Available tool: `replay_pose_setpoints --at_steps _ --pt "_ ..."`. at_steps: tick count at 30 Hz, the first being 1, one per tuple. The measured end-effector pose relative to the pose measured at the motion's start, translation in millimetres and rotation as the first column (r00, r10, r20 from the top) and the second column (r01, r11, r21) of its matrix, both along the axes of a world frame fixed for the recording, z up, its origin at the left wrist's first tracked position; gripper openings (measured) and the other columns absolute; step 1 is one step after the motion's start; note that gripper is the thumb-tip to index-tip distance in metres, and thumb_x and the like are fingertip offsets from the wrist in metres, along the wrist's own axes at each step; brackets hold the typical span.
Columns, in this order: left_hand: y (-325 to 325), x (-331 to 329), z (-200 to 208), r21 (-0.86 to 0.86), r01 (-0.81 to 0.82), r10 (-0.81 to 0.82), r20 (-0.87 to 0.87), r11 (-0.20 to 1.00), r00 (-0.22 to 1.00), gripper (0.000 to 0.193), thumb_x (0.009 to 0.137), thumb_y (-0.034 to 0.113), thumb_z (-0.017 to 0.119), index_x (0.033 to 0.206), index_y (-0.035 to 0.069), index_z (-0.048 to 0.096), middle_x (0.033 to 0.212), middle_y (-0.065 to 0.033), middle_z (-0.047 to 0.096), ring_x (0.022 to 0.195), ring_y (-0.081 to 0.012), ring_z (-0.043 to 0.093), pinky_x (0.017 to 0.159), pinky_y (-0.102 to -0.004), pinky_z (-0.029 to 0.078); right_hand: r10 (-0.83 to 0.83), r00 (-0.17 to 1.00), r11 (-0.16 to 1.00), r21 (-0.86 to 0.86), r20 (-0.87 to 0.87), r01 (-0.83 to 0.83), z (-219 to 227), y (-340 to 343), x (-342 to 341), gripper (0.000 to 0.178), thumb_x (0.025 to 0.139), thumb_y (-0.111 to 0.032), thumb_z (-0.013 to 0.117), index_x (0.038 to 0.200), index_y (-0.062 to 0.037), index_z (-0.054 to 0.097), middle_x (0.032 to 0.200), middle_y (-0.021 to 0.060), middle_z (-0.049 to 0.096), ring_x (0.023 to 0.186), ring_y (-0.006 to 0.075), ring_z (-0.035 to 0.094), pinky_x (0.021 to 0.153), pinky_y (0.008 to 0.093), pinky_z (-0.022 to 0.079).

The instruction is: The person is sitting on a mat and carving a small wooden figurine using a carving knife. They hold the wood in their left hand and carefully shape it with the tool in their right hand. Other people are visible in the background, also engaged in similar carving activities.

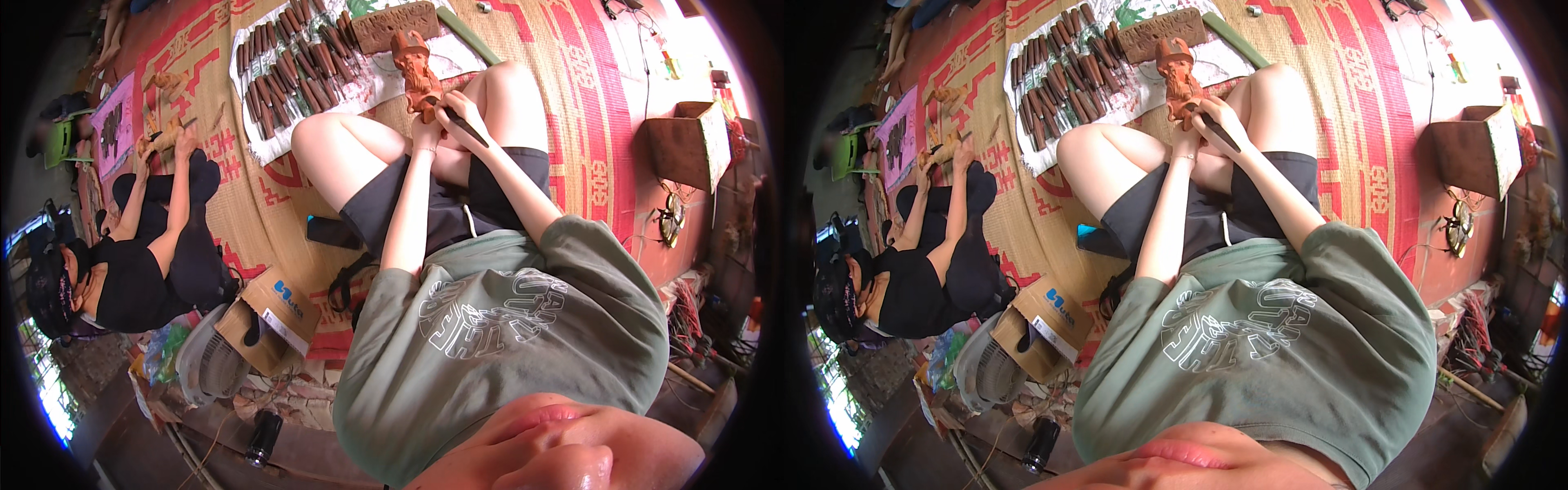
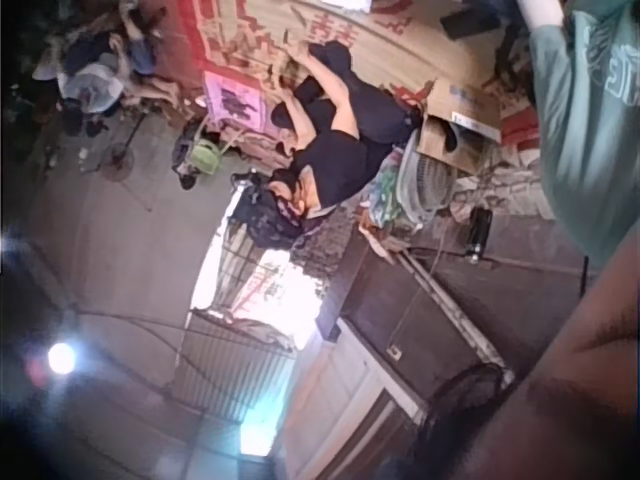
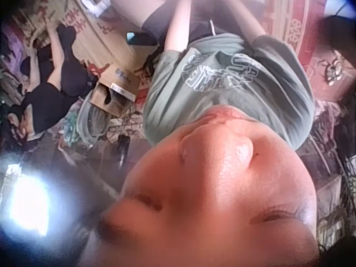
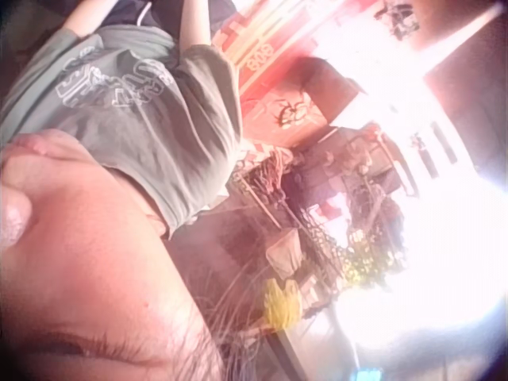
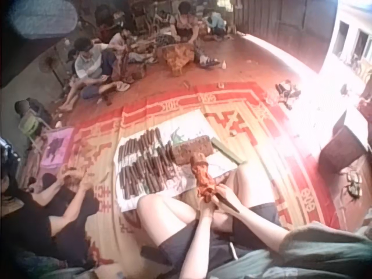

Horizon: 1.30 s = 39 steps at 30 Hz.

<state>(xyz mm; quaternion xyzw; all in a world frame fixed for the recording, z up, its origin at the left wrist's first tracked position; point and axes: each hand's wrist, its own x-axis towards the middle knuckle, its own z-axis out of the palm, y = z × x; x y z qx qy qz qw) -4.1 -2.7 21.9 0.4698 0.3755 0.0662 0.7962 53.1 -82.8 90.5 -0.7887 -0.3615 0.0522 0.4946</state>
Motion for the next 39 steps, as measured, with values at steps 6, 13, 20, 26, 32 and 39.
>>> replay_pose_setpoints --at_steps 6,13,20,26,32,39 --pt "0 2 2 0.004 -0.022 0.022 0.001 1.0 1.0 0.019 0.074 0.016 0.065 0.074 0.001 0.053 0.058 -0.0045 0.054 0.042 -0.0109 0.049 0.036 -0.0229 0.038 0.02 0.993 0.997 -0.078 -0.117 -0.029 -1 -5 -3 0.011 0.074 -0.009 0.055 0.073 0.0012 0.053 0.069 0.0141 0.049 0.067 0.0302 0.052 0.064 0.0371 0.044" --pt "-1 -2 -12 -0.071 -0.085 0.089 0.041 0.994 0.995 0.02 0.073 0.016 0.065 0.076 0.0 0.053 0.063 -0.0046 0.056 0.045 -0.0119 0.051 0.04 -0.0247 0.042 0.045 0.997 0.999 -0.004 0.058 -0.045 -5 3 -2 0.01 0.072 -0.008 0.056 0.072 0.0004 0.051 0.069 0.015 0.048 0.064 0.0317 0.051 0.06 0.0385 0.043" --pt "-1 -1 -18 0.013 0.024 -0.024 0.047 1.0 0.999 0.025 0.074 0.021 0.065 0.073 -0.001 0.053 0.064 -0.0061 0.056 0.046 -0.0111 0.051 0.037 -0.0244 0.04 0.048 0.998 0.997 -0.053 -0.041 -0.05 9 0 -2 0.01 0.073 -0.01 0.055 0.072 -0.0004 0.052 0.07 0.0148 0.049 0.069 0.0314 0.052 0.063 0.0391 0.044" --pt "3 3 -48 0.139 -0.087 0.078 0.075 0.986 0.994 0.03 0.075 0.026 0.064 0.073 -0.002 0.053 0.057 -0.0056 0.054 0.045 -0.0125 0.053 0.036 -0.0253 0.039 0.109 0.994 0.989 -0.105 -0.005 -0.109 1 4 -4 0.012 0.074 -0.011 0.055 0.072 0.0004 0.052 0.072 0.0155 0.05 0.071 0.0307 0.052 0.065 0.038 0.043" --pt "0 2 -3 0.1 0.063 -0.057 -0.059 0.993 0.997 0.029 0.075 0.026 0.065 0.071 0.0 0.055 0.058 -0.0054 0.056 0.041 -0.0111 0.051 0.036 -0.0238 0.039 0.047 0.999 0.999 0.018 -0.007 -0.047 11 5 3 0.01 0.073 -0.009 0.055 0.071 0.0 0.051 0.068 0.0149 0.049 0.065 0.0306 0.053 0.061 0.0376 0.044" --pt "-2 6 -35 0.085 -0.045 0.038 0.077 0.995 0.996 0.026 0.074 0.023 0.066 0.073 -0.001 0.055 0.059 -0.0055 0.057 0.042 -0.0119 0.052 0.037 -0.0243 0.041 0.08 0.997 0.994 -0.077 -0.014 -0.081 2 -3 -2 0.012 0.073 -0.011 0.055 0.07 0.0 0.05 0.068 0.0147 0.049 0.066 0.0303 0.053 0.06 0.0382 0.044"
